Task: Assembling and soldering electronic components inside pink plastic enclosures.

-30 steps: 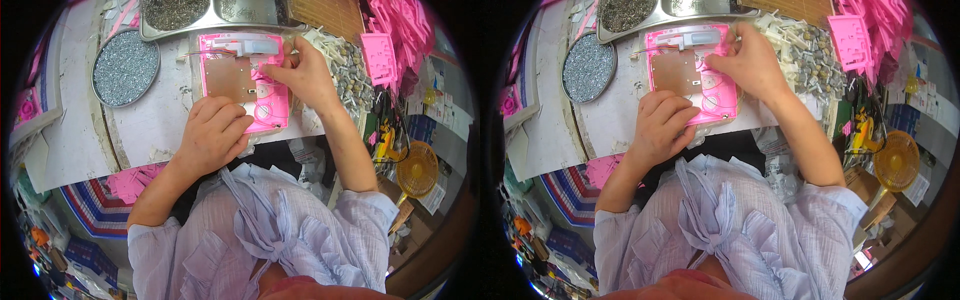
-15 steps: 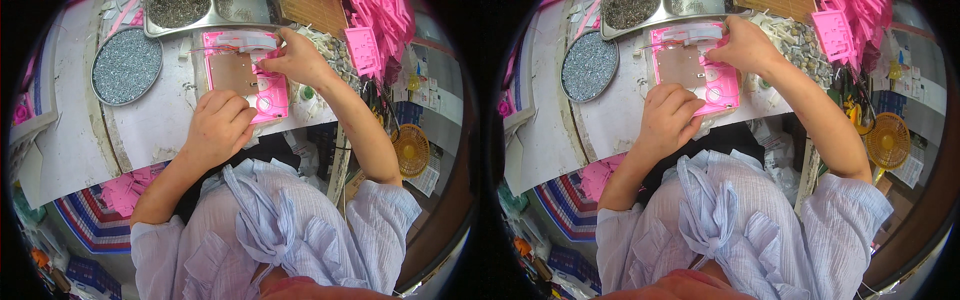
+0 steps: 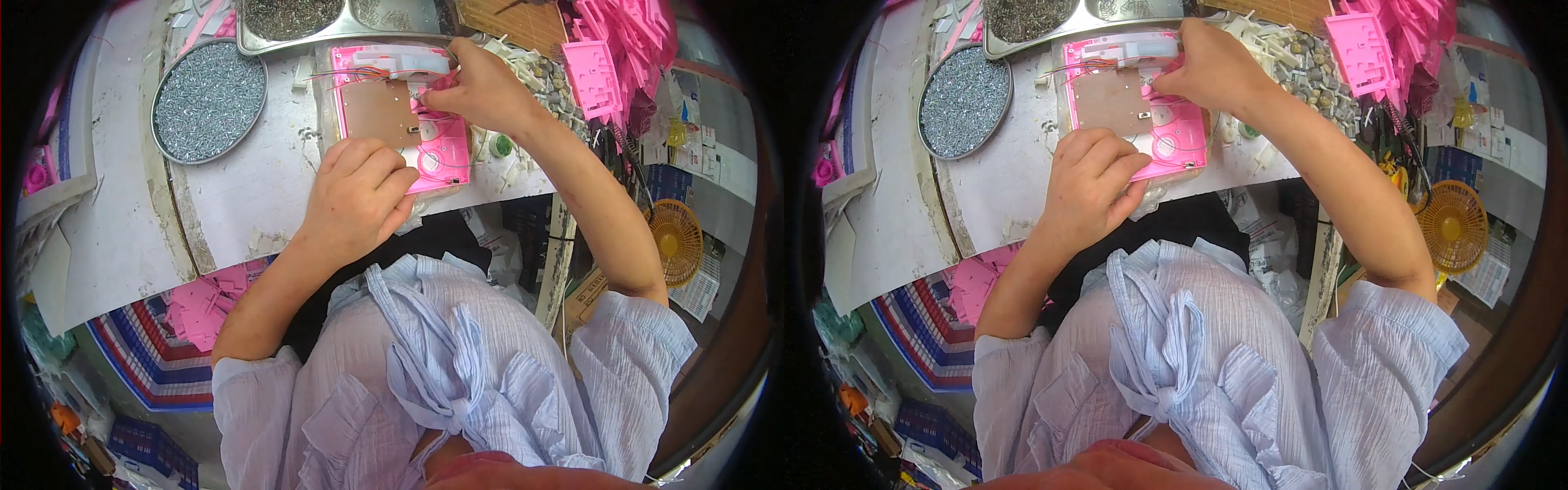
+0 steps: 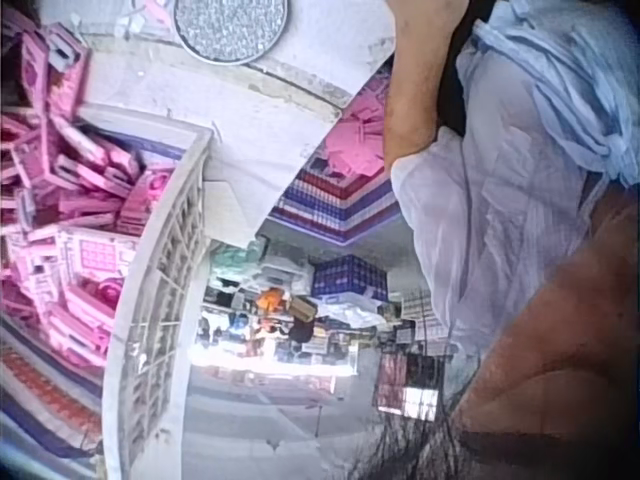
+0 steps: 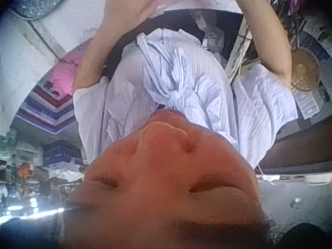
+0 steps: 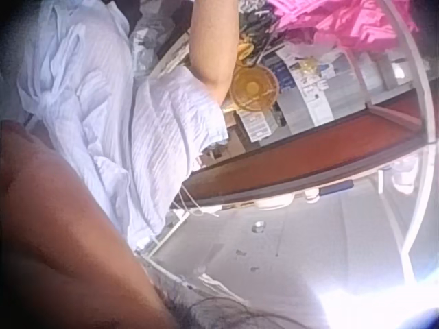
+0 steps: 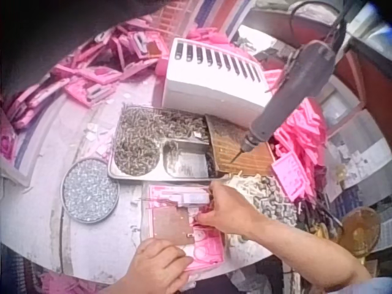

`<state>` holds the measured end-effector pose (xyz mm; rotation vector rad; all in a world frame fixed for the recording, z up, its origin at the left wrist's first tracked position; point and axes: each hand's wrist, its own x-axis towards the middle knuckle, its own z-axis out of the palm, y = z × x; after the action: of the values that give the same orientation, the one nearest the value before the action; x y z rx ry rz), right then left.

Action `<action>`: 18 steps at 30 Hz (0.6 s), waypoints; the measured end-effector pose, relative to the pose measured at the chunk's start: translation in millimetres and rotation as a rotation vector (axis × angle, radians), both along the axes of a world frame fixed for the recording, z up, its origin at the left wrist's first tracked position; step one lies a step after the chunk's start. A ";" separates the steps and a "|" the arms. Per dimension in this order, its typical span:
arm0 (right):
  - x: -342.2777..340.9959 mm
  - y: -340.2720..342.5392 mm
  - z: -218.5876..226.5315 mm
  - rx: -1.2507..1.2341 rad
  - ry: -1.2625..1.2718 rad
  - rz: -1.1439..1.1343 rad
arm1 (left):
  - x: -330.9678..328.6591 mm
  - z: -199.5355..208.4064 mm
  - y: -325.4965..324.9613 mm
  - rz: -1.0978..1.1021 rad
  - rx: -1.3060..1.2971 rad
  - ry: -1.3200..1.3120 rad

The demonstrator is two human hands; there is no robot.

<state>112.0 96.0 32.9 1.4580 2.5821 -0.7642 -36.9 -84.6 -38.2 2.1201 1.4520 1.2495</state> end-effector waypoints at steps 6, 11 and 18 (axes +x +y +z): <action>0.3 0.2 -0.8 -0.016 0.027 -0.027 | -4.0 12.4 5.2 -0.025 0.025 -0.056; -0.4 2.7 -2.5 0.009 0.032 -0.010 | -15.2 35.4 43.4 0.075 0.043 0.288; -1.2 5.4 2.5 -0.048 0.025 0.019 | -24.8 33.3 63.3 -0.013 0.048 0.466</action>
<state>110.8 101.4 35.4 1.4177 2.5724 -0.8416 -61.8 -21.3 -4.9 2.5685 1.5854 0.8212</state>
